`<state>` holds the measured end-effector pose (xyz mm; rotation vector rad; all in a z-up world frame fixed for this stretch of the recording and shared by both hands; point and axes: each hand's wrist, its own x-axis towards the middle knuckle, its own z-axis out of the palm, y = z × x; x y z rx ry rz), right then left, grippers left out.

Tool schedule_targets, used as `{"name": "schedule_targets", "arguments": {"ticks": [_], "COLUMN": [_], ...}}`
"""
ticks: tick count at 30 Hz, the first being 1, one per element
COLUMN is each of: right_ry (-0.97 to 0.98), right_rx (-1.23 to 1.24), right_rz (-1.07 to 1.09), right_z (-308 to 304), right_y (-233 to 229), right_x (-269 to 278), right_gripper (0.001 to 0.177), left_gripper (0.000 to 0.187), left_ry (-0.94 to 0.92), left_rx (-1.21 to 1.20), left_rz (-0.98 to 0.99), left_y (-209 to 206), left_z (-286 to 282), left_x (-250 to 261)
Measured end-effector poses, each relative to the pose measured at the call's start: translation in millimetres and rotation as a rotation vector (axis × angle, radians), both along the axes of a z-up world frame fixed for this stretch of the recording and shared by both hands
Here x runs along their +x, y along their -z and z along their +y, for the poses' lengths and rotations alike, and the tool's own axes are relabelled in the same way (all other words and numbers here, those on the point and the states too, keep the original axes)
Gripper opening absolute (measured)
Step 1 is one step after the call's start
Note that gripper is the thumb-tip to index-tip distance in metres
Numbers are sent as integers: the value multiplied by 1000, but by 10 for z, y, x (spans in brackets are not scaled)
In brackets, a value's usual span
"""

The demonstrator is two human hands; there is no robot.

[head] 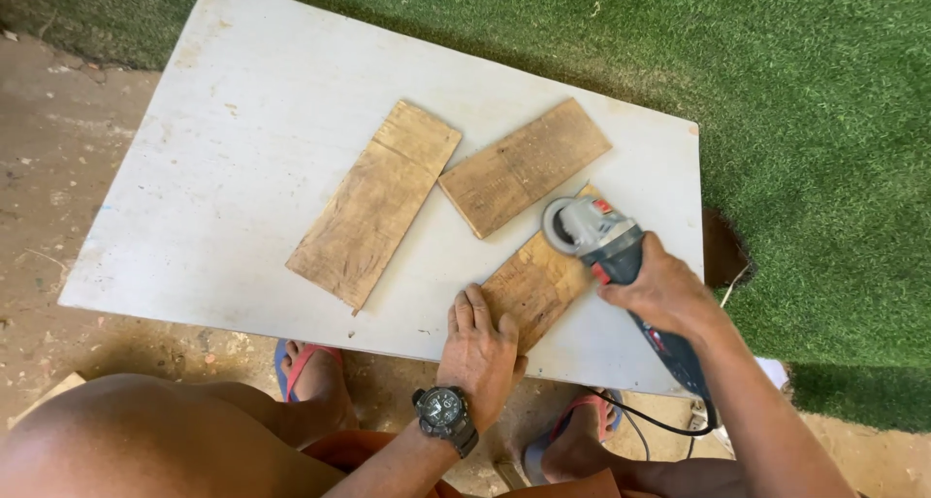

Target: Sanding wooden planks using an angle grinder

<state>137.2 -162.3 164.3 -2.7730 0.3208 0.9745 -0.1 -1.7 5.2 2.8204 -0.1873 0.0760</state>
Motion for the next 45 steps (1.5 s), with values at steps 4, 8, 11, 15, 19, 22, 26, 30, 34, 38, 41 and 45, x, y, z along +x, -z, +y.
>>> {"name": "schedule_targets", "arguments": {"ticks": [4,8,11,15,19,22,26,30,34,38,41,45], "right_ry": [83,120,123,54,-13,87,241,460,585,654,690,708], "right_rx": [-54,-27,-27,1,-34,11,38,351,608,943,1103,1165], "right_rz": [-59,-178,-148,-43,-85,-82,-167,-408,-515,-587,-644,-627], "right_z": [-217,-425,-330,-133,-144,-204,-289,-426,-557,-974,-1246,-1482], "right_y": [29,174,65,-5,66,-37,-243,-328,-574,-446,-215,-73], "right_x": [286,460,371,158,160,221,178,-77,-379,-641,-846,-995], "right_gripper": [86,85,85,98,78,83,83,67,59,52,32,30], "left_gripper": [58,58,59,60,59,54,57,64,64,79,87,55], "left_ry": [1,0,-2,-3,-4,29,9,-27,46,-167,-206,-80], "left_rx": [1,-64,-76,-61,-61,-52,-87,-89,9,28,-112,-321], "left_rz": [-4,13,31,52,6,149,117,4,520,37,360,943], "left_y": [5,49,43,46,8,-20,-1,20,-333,110,-90,-790], "left_z": [8,17,5,3,20,40,112,244,413,368,264,-137], "left_x": [-4,13,15,24,16,48,-9,-240,-393,-807,-902,-900]}}
